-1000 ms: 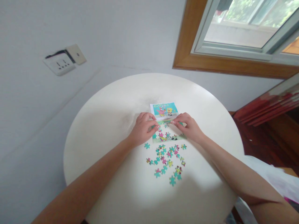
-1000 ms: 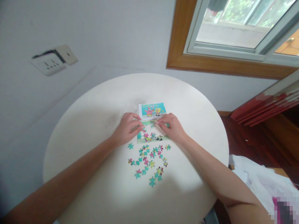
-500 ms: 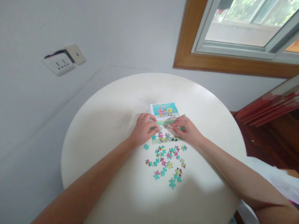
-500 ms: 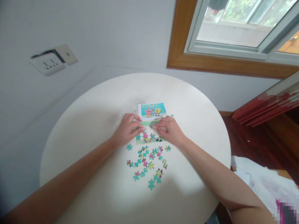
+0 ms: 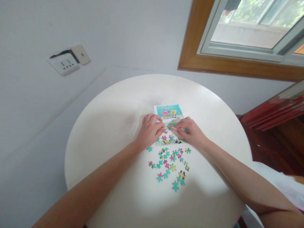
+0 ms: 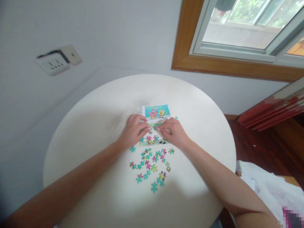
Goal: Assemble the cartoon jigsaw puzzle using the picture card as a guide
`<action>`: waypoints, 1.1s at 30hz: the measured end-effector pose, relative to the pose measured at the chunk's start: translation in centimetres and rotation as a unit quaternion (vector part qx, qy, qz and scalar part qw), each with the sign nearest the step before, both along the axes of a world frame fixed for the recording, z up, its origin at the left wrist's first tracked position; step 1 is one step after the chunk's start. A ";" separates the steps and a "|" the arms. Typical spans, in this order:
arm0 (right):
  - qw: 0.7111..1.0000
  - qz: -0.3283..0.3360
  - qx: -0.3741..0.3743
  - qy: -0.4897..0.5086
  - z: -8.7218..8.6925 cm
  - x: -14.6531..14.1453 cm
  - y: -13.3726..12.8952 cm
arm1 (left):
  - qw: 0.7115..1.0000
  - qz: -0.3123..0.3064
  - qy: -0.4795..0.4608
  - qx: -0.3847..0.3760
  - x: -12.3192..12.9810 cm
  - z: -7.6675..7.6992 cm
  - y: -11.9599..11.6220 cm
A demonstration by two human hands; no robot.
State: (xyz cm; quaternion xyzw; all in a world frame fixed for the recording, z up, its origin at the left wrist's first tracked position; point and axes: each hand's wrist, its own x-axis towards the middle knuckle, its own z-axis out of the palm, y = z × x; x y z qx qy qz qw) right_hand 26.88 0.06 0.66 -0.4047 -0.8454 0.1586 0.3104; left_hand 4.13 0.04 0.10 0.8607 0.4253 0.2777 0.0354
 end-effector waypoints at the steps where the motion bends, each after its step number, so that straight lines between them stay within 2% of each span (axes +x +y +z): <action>1: 1.000 0.002 0.002 0.000 0.0 0.0 0.0 | 1.000 0.003 0.000 0.001 0.0 -0.1 0.0; 12: 1.000 -0.002 -0.007 -0.025 0.2 0.1 -0.2 | 1.000 -0.002 -0.005 -0.011 -0.1 -0.3 0.2; 15: 1.000 0.009 0.001 -0.024 0.8 0.3 -0.2 | 1.000 -0.006 -0.012 -0.009 -0.2 -0.4 0.2; 17: 0.998 0.047 -0.017 -0.029 1.6 0.5 -0.4 | 1.000 -0.011 -0.019 -0.007 -0.3 -0.4 0.3; 19: 0.990 0.107 -0.078 -0.047 2.6 0.8 -0.7 | 0.999 -0.017 -0.027 -0.008 -0.3 -0.4 0.3; 21: 0.970 0.176 -0.145 -0.078 3.7 1.1 -1.2 | 0.999 -0.021 -0.034 -0.010 -0.3 -0.4 0.4; 23: 0.954 0.221 -0.166 -0.117 4.6 1.3 -1.7 | 0.999 -0.023 -0.039 -0.009 -0.4 -0.3 0.4; 27: 0.942 0.236 -0.144 -0.190 5.6 1.4 -2.6 | 0.997 -0.059 -0.038 -0.012 -1.4 0.4 0.4; 30: 0.937 0.228 -0.131 -0.232 5.6 1.1 -3.0 | 0.992 -0.123 -0.021 -0.020 -2.6 1.5 0.2; 33: 0.936 0.213 -0.122 -0.253 5.4 0.9 -3.2 | 0.988 -0.147 -0.006 -0.042 -3.7 2.6 -0.2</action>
